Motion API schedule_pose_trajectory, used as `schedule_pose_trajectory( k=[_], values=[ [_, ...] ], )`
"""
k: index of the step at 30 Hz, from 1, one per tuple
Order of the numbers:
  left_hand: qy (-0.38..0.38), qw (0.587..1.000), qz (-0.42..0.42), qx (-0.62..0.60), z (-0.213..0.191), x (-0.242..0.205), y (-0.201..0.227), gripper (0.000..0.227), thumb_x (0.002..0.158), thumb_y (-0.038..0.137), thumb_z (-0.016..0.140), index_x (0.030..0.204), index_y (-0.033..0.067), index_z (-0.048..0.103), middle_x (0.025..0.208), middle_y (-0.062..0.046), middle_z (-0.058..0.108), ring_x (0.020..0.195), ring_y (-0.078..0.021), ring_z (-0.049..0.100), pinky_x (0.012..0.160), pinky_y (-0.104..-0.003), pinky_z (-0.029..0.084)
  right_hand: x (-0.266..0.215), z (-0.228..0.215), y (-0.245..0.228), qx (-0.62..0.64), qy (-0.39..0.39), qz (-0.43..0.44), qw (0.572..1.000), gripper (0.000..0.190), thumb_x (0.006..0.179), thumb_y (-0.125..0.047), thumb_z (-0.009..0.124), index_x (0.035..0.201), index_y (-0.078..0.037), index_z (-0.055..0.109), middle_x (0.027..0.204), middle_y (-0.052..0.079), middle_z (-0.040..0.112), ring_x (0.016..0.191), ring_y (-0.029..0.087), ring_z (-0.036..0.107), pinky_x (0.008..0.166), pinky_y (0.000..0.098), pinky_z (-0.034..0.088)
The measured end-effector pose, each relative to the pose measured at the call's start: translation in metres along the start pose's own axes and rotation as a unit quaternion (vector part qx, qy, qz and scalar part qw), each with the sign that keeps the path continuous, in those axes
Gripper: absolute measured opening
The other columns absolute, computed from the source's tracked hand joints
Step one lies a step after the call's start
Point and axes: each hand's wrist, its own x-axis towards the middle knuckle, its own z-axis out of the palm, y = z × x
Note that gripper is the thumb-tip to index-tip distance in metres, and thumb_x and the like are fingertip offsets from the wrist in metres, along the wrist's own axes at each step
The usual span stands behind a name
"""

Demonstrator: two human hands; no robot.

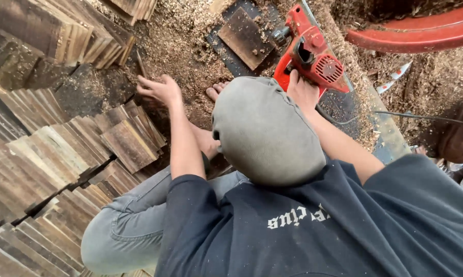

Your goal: The person is using an electric hand planer to smooth the surface of small wooden shingles, working through a large stack.

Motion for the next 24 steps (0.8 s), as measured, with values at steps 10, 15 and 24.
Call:
schedule_pose_trajectory(
  k=[10,15,24],
  values=[
    [-0.353,0.873,0.312,0.128,-0.055,-0.104,0.191,0.101,0.082,0.074,0.068,0.157,0.0223,0.027,0.166,-0.017,0.010,0.152,-0.0344,0.012,0.119,-0.066,0.015,0.075,-0.041,0.058,0.366,-0.475,0.183,0.779,0.060,0.101,-0.074,0.046,0.109,-0.014,0.050,0.082,0.011,0.071,0.066,0.035,0.069,0.057,0.0511,0.056],
    [-0.469,0.795,0.303,0.237,-0.059,-0.118,0.216,0.132,0.080,0.089,0.074,0.166,0.0258,-0.004,0.167,-0.016,-0.022,0.157,-0.0352,-0.015,0.116,-0.078,-0.003,0.057,-0.029,0.067,0.390,-0.438,0.220,0.780,0.066,0.099,-0.077,0.041,0.104,-0.012,0.049,0.078,0.011,0.068,0.066,0.034,0.066,0.058,0.0494,0.051],
    [-0.447,0.795,0.321,0.256,-0.049,-0.112,0.214,0.123,0.084,0.088,0.069,0.167,0.0281,0.002,0.168,-0.015,-0.016,0.157,-0.0342,-0.009,0.117,-0.077,0.000,0.045,-0.027,0.065,0.460,-0.357,0.267,0.768,0.068,0.098,-0.079,0.039,0.096,-0.011,0.048,0.076,0.006,0.063,0.060,0.024,0.061,0.051,0.0362,0.050]
  ],
)
